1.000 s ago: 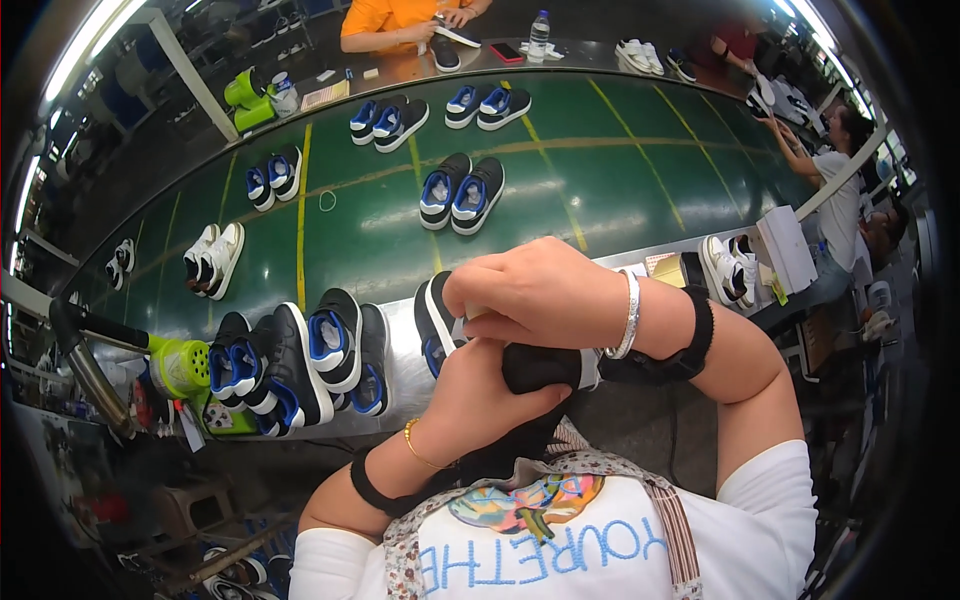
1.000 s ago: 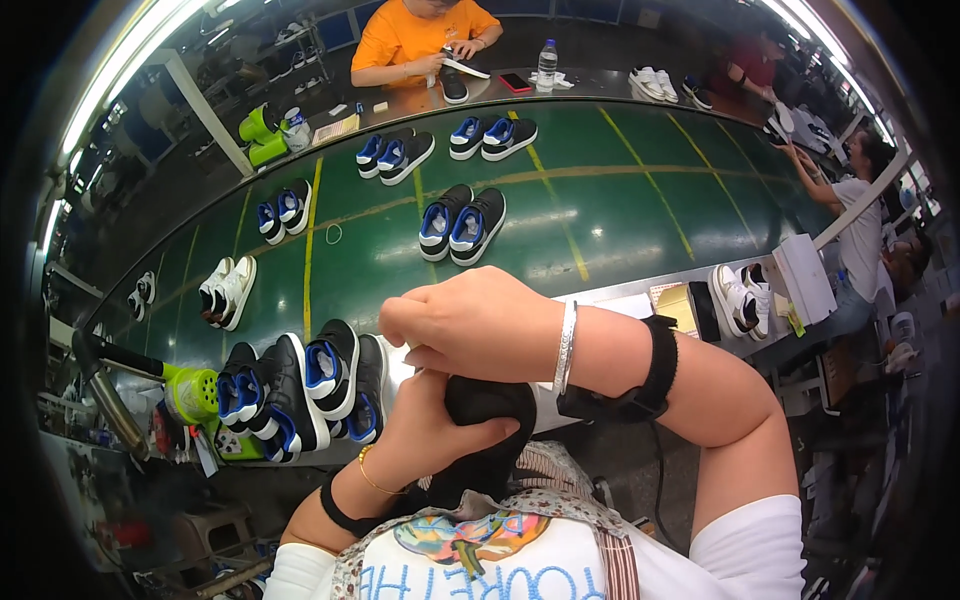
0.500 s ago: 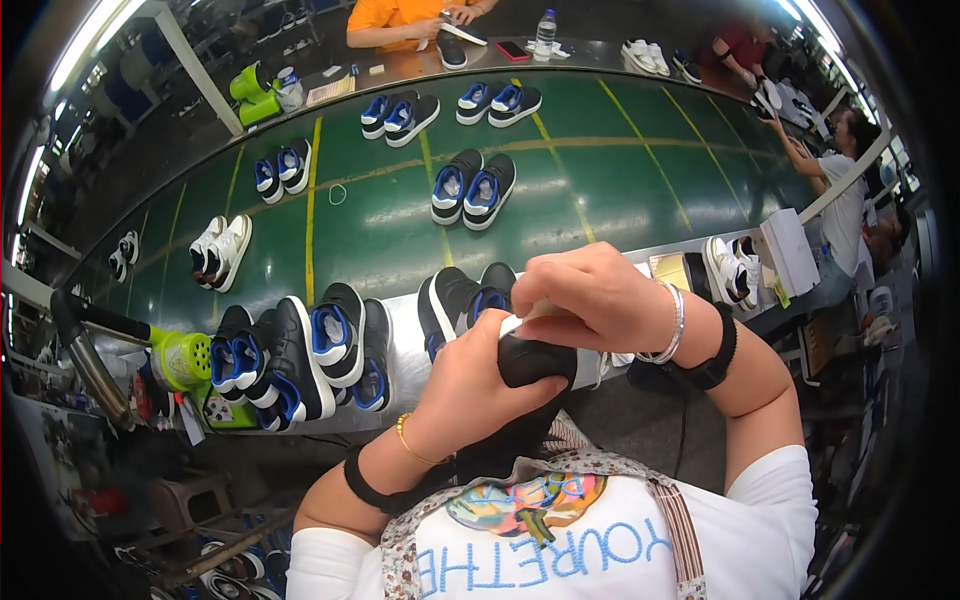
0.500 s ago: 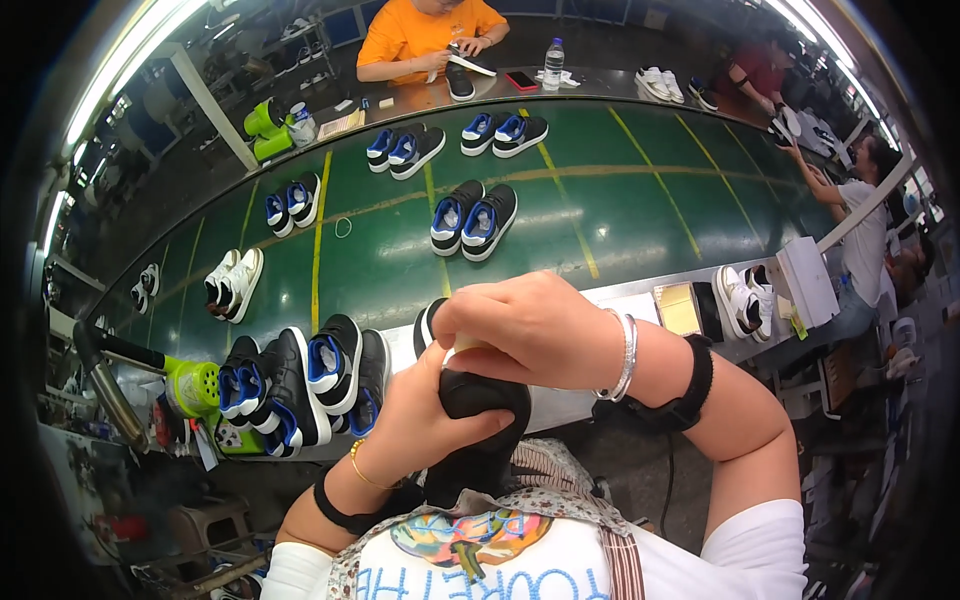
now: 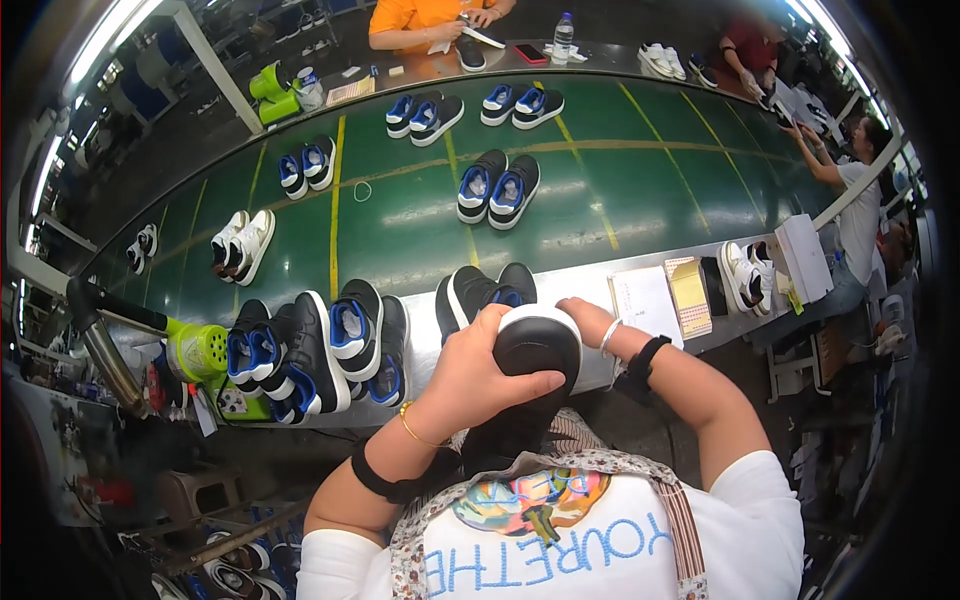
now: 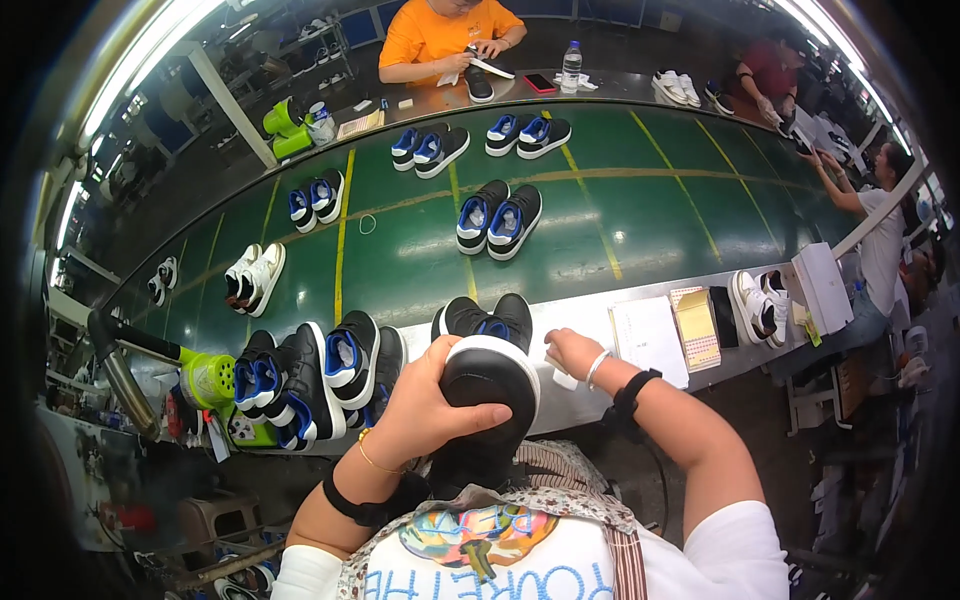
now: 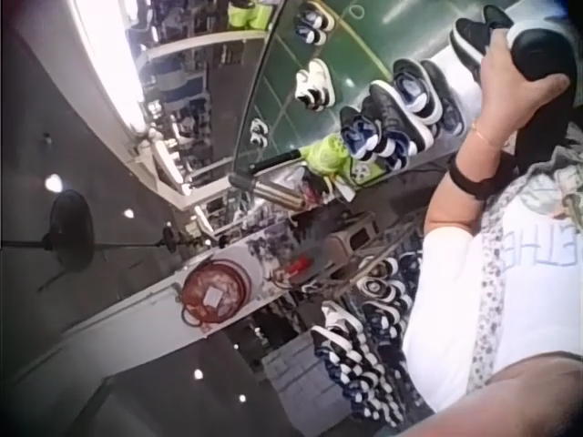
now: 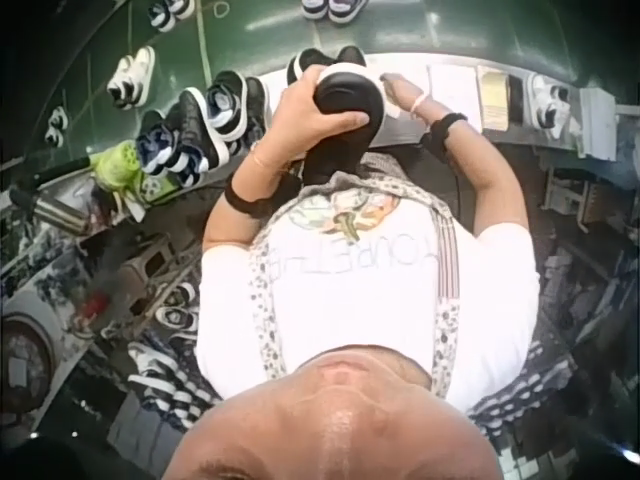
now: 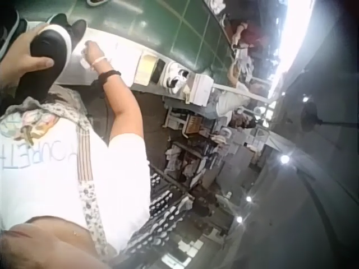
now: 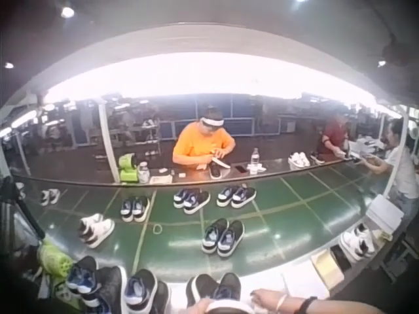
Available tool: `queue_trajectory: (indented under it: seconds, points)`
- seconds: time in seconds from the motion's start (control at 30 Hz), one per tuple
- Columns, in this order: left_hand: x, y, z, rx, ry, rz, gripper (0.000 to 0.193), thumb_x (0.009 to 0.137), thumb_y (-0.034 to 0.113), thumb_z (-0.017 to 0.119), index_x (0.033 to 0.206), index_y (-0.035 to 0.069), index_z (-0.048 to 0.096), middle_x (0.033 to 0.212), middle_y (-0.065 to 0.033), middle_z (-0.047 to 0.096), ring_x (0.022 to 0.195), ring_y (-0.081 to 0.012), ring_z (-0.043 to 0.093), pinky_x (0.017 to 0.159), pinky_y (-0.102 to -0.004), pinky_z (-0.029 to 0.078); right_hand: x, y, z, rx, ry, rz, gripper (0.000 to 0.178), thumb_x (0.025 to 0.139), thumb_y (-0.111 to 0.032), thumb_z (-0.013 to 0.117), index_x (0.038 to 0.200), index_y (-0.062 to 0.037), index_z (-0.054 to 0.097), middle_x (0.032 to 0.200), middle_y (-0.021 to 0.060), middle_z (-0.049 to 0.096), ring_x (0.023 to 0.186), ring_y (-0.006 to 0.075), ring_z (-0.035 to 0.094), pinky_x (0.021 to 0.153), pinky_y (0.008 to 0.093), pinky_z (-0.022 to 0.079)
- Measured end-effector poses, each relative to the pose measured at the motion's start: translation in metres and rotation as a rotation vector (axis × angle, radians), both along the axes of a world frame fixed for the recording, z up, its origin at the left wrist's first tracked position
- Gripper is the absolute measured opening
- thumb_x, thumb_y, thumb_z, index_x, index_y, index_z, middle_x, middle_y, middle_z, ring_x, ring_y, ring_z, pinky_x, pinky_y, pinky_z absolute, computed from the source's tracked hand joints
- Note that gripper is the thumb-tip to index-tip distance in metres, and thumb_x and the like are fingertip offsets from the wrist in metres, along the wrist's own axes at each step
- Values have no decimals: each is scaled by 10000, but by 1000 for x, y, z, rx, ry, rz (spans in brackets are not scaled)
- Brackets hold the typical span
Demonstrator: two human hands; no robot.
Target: Inspecting and marking manufactured shoes for quality control.
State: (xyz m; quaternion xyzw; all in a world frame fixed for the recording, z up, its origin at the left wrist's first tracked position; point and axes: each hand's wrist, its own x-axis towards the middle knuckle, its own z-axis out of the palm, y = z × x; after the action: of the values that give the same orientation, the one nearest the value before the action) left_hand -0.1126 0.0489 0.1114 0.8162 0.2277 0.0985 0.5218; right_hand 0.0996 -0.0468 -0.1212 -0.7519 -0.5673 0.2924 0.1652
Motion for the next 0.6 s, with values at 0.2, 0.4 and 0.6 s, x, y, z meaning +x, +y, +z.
queue_trajectory:
  seconds: [0.2, 0.4, 0.6]
  points:
    - [2, 5, -1, -62, -10, 43, 582, 606, 308, 781, 1009, -2, 499, 880, -153, 636, 803, -230, 638, 731, -312, 491, -24, -28, -75, 193, -104, -243, 406, 832, -201, 544, 1205, -65, 455, 1130, 188, 500, 1075, 348, 471, 914, 397, 374]
    - [14, 20, -14, -299, 2, 114, 563, 635, 237, 779, 1064, 8, 497, 949, -73, 588, 890, -138, 553, 805, -271, 437, -83, -25, 74, 550, 1641, -81, 570, 881, -336, 522, 1329, -45, 325, 1331, 86, 392, 1244, 219, 344, 1026, 359, 257]
    - [21, 67, -71, -982, -540, 221, 397, 928, 338, 420, 1164, 18, 412, 1196, -124, 461, 1125, -213, 452, 911, -370, 404, -90, -38, 73, 297, 1627, -5, 655, 841, -413, 555, 1327, -39, 325, 1318, 84, 404, 1216, 191, 385, 1008, 356, 310]
